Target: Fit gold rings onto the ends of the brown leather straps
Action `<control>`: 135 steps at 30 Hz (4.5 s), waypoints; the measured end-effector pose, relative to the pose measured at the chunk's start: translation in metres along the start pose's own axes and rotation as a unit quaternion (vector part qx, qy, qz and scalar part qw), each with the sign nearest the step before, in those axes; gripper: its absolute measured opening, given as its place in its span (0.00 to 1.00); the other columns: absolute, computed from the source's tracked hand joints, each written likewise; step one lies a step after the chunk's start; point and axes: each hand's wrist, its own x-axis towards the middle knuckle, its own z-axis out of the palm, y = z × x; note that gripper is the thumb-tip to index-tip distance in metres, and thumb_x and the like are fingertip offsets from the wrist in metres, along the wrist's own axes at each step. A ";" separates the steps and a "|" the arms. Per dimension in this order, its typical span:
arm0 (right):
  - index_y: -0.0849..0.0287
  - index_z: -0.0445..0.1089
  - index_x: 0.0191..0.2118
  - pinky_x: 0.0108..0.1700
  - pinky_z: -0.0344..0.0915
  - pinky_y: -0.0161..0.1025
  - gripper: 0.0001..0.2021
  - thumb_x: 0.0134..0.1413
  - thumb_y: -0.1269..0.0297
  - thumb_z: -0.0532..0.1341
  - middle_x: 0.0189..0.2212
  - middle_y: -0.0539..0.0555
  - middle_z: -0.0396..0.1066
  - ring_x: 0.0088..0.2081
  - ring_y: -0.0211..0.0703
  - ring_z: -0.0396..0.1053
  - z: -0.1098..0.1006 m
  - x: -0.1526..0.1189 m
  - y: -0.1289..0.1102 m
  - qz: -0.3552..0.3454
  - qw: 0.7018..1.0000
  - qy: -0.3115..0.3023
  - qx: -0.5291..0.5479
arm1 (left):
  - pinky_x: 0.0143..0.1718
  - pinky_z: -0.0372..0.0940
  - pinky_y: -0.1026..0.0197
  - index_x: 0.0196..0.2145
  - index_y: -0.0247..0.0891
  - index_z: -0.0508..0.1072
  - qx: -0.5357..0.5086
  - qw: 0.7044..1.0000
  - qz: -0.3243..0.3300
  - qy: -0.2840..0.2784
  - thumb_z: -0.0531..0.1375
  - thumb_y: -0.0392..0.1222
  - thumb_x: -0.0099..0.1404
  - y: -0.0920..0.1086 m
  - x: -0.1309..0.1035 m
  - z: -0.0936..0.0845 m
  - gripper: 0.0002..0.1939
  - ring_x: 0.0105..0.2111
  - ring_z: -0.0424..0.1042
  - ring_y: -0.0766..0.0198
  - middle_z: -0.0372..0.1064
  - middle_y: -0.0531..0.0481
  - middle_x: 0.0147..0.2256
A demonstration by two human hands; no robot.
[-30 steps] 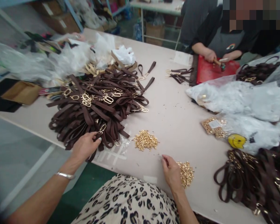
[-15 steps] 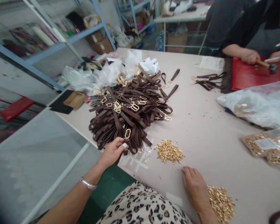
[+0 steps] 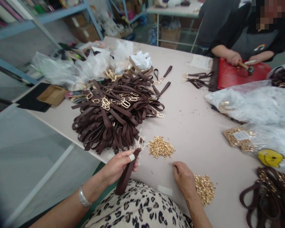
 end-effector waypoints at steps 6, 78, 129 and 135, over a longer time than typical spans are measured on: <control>0.57 0.73 0.35 0.40 0.70 0.41 0.13 0.45 0.55 0.68 0.31 0.52 0.75 0.34 0.43 0.72 -0.012 0.010 -0.054 0.237 0.921 0.072 0.301 | 0.28 0.60 0.67 0.44 0.36 0.76 0.197 0.976 0.093 0.010 0.60 0.35 0.55 -0.002 0.013 0.022 0.17 0.28 0.64 0.69 0.68 0.51 0.30; 0.57 0.67 0.34 0.34 0.65 0.34 0.11 0.42 0.68 0.68 0.27 0.46 0.72 0.29 0.37 0.68 -0.024 -0.012 -0.110 0.240 0.886 0.014 0.398 | 0.47 0.62 0.58 0.41 0.45 0.77 0.449 0.868 0.184 -0.102 0.54 0.31 0.57 -0.052 0.019 0.054 0.18 0.41 0.72 0.58 0.76 0.50 0.40; 0.53 0.71 0.35 0.40 0.65 0.35 0.03 0.55 0.69 0.62 0.31 0.47 0.74 0.35 0.39 0.72 -0.048 -0.018 -0.120 0.060 0.981 0.114 0.144 | 0.35 0.59 0.61 0.33 0.40 0.70 0.404 0.892 0.180 -0.090 0.55 0.29 0.51 -0.049 0.031 0.068 0.11 0.32 0.66 0.64 0.68 0.54 0.30; 0.54 0.71 0.35 0.40 0.66 0.36 0.03 0.55 0.69 0.62 0.31 0.48 0.75 0.35 0.40 0.73 -0.049 -0.017 -0.121 0.042 0.984 0.126 0.119 | 0.37 0.60 0.60 0.35 0.40 0.73 0.423 0.873 0.223 -0.095 0.54 0.27 0.52 -0.044 0.029 0.068 0.15 0.34 0.66 0.63 0.69 0.52 0.32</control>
